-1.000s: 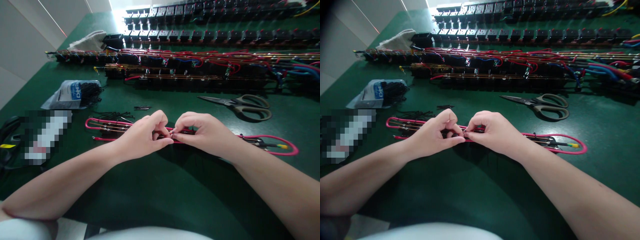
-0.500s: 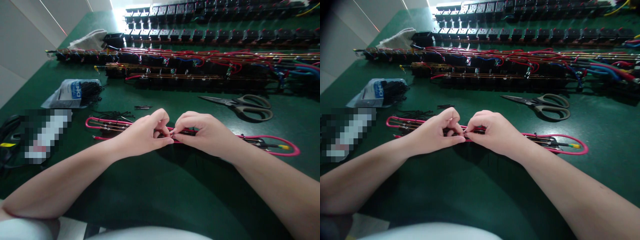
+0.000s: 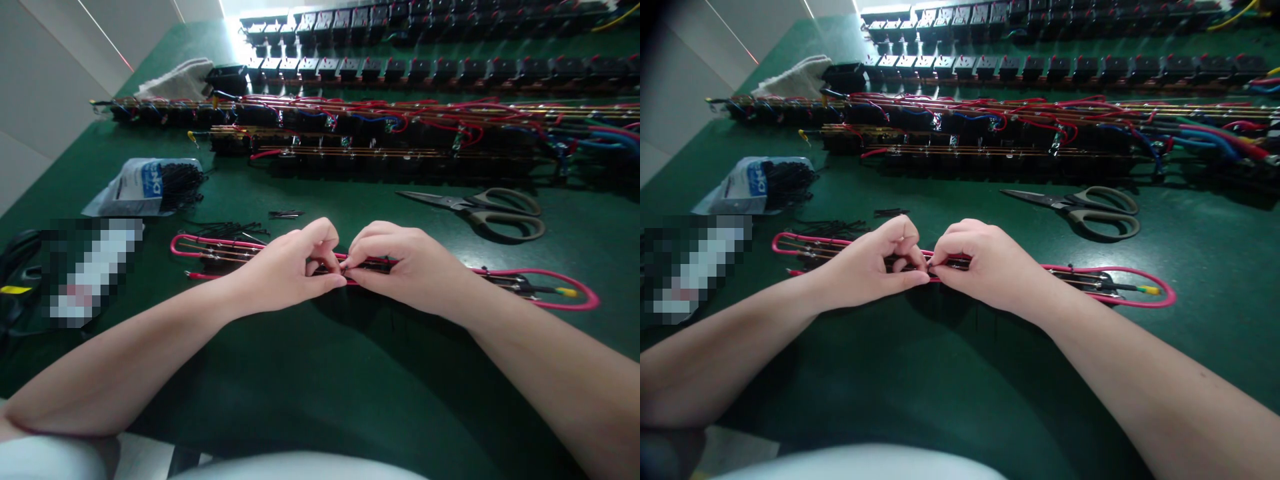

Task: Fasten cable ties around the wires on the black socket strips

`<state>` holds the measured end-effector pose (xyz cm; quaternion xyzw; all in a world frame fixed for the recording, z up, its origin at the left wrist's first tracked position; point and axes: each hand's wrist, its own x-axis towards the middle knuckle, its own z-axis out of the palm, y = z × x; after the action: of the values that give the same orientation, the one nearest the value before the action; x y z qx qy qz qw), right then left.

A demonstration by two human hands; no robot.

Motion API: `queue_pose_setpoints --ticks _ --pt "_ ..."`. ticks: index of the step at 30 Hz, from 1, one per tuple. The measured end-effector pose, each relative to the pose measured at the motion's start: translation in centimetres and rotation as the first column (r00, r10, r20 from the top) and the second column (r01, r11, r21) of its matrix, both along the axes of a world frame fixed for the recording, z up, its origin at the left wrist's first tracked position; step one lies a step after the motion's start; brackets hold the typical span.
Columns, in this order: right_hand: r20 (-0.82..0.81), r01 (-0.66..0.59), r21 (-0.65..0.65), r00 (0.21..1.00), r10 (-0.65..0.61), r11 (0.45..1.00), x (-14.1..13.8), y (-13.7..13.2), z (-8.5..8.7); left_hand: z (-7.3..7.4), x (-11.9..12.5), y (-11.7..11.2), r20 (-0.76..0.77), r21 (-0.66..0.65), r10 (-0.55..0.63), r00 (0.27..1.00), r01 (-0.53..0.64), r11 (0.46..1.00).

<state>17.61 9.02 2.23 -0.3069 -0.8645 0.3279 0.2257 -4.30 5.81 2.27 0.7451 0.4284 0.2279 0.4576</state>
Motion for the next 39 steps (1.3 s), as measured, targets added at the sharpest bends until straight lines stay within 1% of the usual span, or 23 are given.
queue_pose_setpoints --ticks 12,19,23,28,32,36,39 --pt "0.001 -0.032 0.091 0.999 0.032 0.995 -0.21 -0.04 -0.29 -0.31 -0.10 -0.12 0.025 0.019 0.035 0.999 -0.036 0.999" --pt "0.010 -0.036 0.096 0.999 0.036 0.995 -0.14 -0.13 -0.14 -0.14 0.03 -0.14 0.004 0.024 0.060 0.998 -0.060 0.998" --pt "0.053 -0.064 0.082 0.997 0.060 0.995 -0.19 -0.29 0.01 -0.09 0.00 -0.19 -0.004 0.008 0.082 0.997 -0.082 0.997" --pt "0.100 -0.085 0.094 0.992 0.076 0.992 -0.30 -0.38 -0.32 -0.02 -0.11 -0.26 -0.014 0.007 0.092 0.996 -0.092 0.996" --pt "0.107 -0.098 0.129 0.991 0.084 0.987 -0.30 -0.32 -0.60 0.01 -0.05 -0.22 -0.040 0.056 0.081 0.996 -0.078 0.995" --pt "0.104 -0.116 0.148 0.989 0.101 0.982 -0.22 -0.31 -0.63 0.17 0.04 -0.05 -0.119 0.165 0.045 0.992 -0.025 0.986" --pt "0.099 -0.117 0.148 0.990 0.104 0.982 -0.17 -0.36 -0.62 0.28 0.05 0.02 -0.130 0.192 0.009 0.991 0.016 0.981"
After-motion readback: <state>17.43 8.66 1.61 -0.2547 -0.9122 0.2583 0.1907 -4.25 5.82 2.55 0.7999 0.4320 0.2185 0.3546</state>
